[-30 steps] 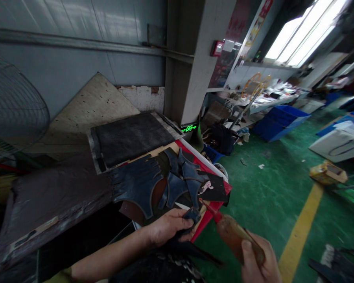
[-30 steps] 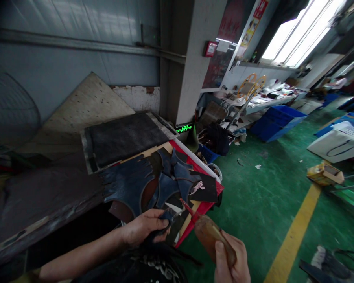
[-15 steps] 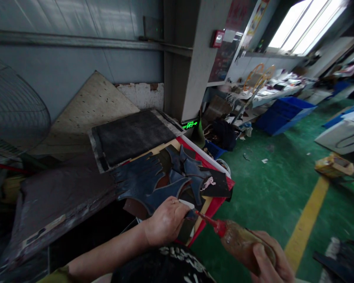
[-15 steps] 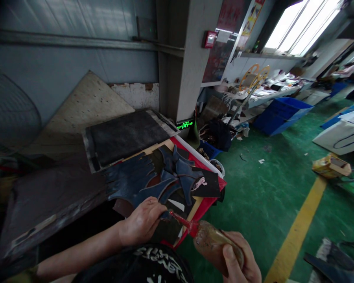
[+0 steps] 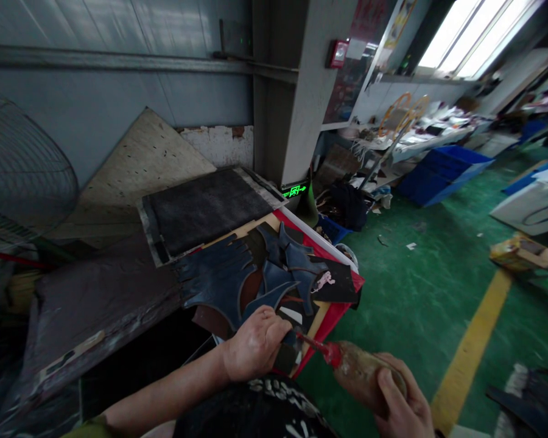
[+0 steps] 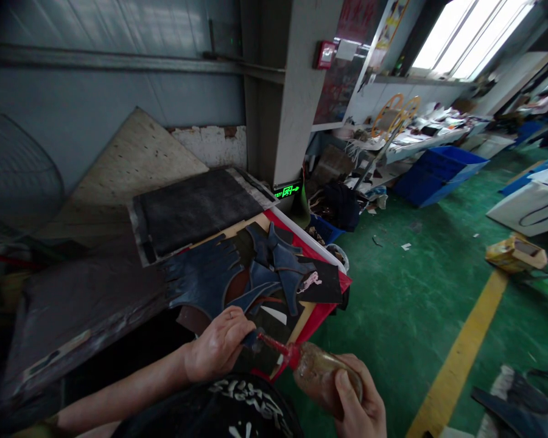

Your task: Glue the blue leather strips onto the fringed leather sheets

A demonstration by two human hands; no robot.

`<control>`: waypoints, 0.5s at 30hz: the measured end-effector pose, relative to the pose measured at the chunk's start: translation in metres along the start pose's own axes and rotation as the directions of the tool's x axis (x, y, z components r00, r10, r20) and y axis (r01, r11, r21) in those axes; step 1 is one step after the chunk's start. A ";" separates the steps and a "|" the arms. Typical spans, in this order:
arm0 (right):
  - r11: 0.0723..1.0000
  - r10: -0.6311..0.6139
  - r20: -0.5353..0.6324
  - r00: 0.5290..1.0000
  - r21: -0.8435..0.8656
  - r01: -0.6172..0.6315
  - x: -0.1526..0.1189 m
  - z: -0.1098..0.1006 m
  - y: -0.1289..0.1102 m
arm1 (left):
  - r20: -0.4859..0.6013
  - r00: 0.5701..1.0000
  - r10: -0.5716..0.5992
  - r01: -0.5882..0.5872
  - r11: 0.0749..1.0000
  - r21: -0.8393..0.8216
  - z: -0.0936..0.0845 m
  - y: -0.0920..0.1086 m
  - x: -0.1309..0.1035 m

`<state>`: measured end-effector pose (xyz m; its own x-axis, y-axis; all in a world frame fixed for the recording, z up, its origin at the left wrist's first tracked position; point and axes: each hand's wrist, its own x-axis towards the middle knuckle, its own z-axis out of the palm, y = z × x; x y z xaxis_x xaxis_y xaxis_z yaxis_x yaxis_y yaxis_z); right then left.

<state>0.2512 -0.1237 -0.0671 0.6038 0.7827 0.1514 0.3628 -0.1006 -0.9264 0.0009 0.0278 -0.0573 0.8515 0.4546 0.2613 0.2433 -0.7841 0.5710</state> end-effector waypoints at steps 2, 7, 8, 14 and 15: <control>0.991 0.131 -0.021 0.991 0.014 -0.131 -0.002 -0.002 0.010 | -0.016 1.000 0.008 -0.008 1.000 0.004 0.002 0.000 -0.002; 0.924 0.363 0.063 0.930 0.101 -0.368 -0.010 0.003 0.017 | -0.147 0.988 0.052 -0.047 0.998 0.037 0.008 -0.001 -0.005; 0.906 0.393 0.094 0.915 0.128 -0.403 -0.012 0.006 0.016 | -0.185 0.981 0.062 -0.054 0.997 0.046 0.008 -0.001 -0.005; 0.822 0.458 0.239 0.856 0.254 -0.510 -0.031 0.020 0.022 | -0.250 0.965 0.079 -0.060 0.995 0.084 0.012 -0.003 -0.007; 0.837 0.429 0.235 0.872 0.260 -0.482 -0.033 0.022 0.024 | -0.248 0.965 0.080 -0.060 0.994 0.087 0.013 -0.003 -0.007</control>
<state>0.2244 -0.1389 -0.1014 0.5156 0.7837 -0.3463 -0.1715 -0.3016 -0.9379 -0.0002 0.0216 -0.0710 0.7264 0.4810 0.4909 0.2313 -0.8437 0.4845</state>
